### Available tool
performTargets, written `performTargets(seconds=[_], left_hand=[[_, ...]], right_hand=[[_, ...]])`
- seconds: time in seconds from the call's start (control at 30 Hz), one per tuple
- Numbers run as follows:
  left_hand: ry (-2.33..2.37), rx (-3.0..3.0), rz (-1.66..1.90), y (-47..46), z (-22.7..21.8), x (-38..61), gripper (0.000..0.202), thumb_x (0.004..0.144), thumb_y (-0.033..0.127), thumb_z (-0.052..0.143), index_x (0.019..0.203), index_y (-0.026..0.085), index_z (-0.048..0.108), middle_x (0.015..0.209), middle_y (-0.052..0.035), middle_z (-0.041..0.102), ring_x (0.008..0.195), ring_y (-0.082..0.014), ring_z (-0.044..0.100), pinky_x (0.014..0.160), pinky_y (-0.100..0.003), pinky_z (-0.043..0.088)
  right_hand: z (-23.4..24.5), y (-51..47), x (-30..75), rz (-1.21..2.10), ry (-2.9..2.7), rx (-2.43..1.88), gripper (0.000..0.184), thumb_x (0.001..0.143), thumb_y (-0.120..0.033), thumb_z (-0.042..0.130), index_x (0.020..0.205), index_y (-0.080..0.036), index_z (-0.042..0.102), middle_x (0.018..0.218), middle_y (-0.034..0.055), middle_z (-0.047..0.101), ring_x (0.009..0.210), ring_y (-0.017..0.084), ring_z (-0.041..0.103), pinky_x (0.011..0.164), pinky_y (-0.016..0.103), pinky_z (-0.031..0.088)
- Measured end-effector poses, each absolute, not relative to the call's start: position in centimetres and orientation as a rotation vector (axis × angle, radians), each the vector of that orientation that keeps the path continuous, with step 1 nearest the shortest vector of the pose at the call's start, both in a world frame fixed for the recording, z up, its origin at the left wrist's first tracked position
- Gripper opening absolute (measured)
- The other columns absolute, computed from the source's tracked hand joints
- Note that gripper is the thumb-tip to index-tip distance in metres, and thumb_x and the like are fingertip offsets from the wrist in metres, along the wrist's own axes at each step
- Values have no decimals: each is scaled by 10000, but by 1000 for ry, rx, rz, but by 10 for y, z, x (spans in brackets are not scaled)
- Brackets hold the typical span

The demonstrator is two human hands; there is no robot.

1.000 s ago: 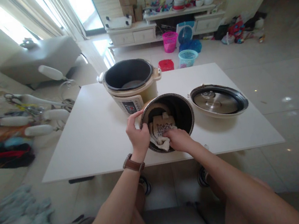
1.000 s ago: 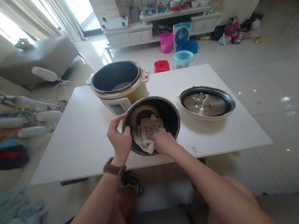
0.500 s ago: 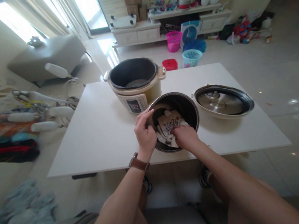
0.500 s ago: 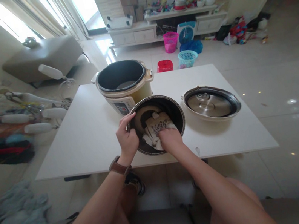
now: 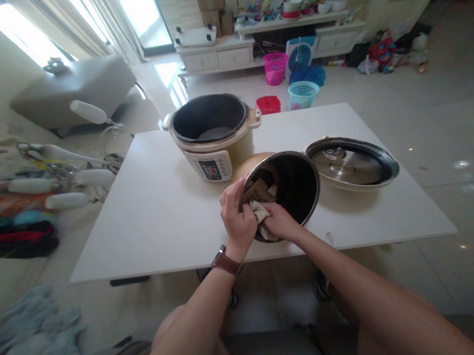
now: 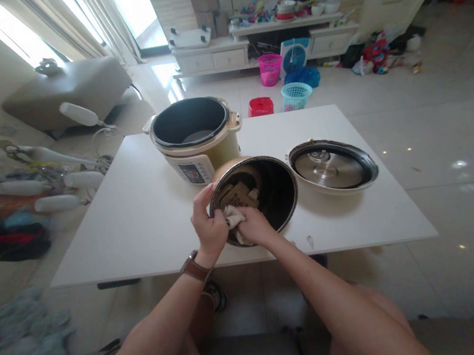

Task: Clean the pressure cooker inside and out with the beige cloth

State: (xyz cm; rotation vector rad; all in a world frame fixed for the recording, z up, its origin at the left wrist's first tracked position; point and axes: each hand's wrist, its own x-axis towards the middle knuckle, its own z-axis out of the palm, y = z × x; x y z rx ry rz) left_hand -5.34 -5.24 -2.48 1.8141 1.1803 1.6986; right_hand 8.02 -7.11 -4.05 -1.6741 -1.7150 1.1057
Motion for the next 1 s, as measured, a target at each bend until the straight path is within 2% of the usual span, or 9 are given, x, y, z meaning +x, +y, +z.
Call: performTargets(seconds=[0.13, 0.23, 0.37, 0.57, 0.7, 0.8, 0.9, 1.0], left_hand=[[1255, 1887, 1689, -42, -14, -66, 712, 738, -5, 504, 1405, 214, 622, 1274, -93, 758, 1264, -241, 700, 1196, -462, 507], [1291, 1963, 1604, -31, -3, -81, 725, 701, -18, 516, 1369, 218, 668, 1351, -91, 741, 1329, -261, 664, 1229, -483, 482], [1251, 1935, 1490, -22, -1, -92, 690, 686, -39, 481, 1261, 224, 758, 1348, -69, 760, 1332, -261, 667, 1229, -484, 496], [1248, 1844, 1562, -28, -11, -83, 706, 716, -31, 452, 1297, 221, 765, 1353, -65, 768, 1337, -240, 672, 1227, -470, 492], [1212, 1962, 1568, -39, -8, -74, 641, 760, -6, 468, 1265, 236, 779, 1304, -59, 791, 1329, -252, 682, 1208, -495, 489], [1153, 2025, 1590, -46, -7, -67, 598, 798, 6, 476, 1254, 243, 782, 1286, -56, 801, 1322, -251, 688, 1201, -503, 479], [1126, 2012, 1624, -50, -7, -62, 579, 821, 7, 475, 1254, 242, 780, 1288, -65, 801, 1306, -245, 697, 1199, -498, 476], [1147, 1981, 1629, -48, -9, -61, 575, 816, 9, 480, 1252, 232, 782, 1289, -72, 797, 1296, -243, 698, 1192, -485, 490]], right_hand=[[-22, -78, 89, 882, -2184, -1897, 305, 898, -191, 596, 1078, -278, 826, 1217, 71, 814, 1122, 274, 753, 913, 320, 535], [-13, -81, 90, 707, -2407, -2029, 328, 964, -193, 548, 1125, -274, 822, 1278, 119, 784, 1140, 297, 750, 896, 358, 550], [-10, -81, 87, 600, -2474, -2088, 400, 1004, -148, 459, 1139, -230, 826, 1282, 170, 770, 1147, 307, 749, 892, 371, 560], [-12, -80, 88, 539, -2407, -2137, 405, 952, -121, 504, 1194, -221, 812, 1259, 175, 781, 1134, 314, 760, 928, 385, 564], [-24, -82, 82, 680, -2214, -2090, 391, 897, -133, 557, 1180, -225, 811, 1225, 147, 803, 1153, 309, 759, 960, 361, 555], [-41, -77, 70, 943, -1745, -1925, 387, 885, -143, 523, 1135, -221, 807, 1185, 98, 824, 1164, 267, 750, 970, 317, 555], [-53, -71, 62, 1056, -1335, -1675, 372, 906, -188, 482, 1122, -166, 784, 1141, 78, 830, 1086, 231, 750, 943, 297, 569], [-47, -69, 67, 1124, -1524, -1586, 293, 877, -182, 525, 986, -147, 795, 1051, 86, 834, 999, 234, 753, 900, 294, 564]])
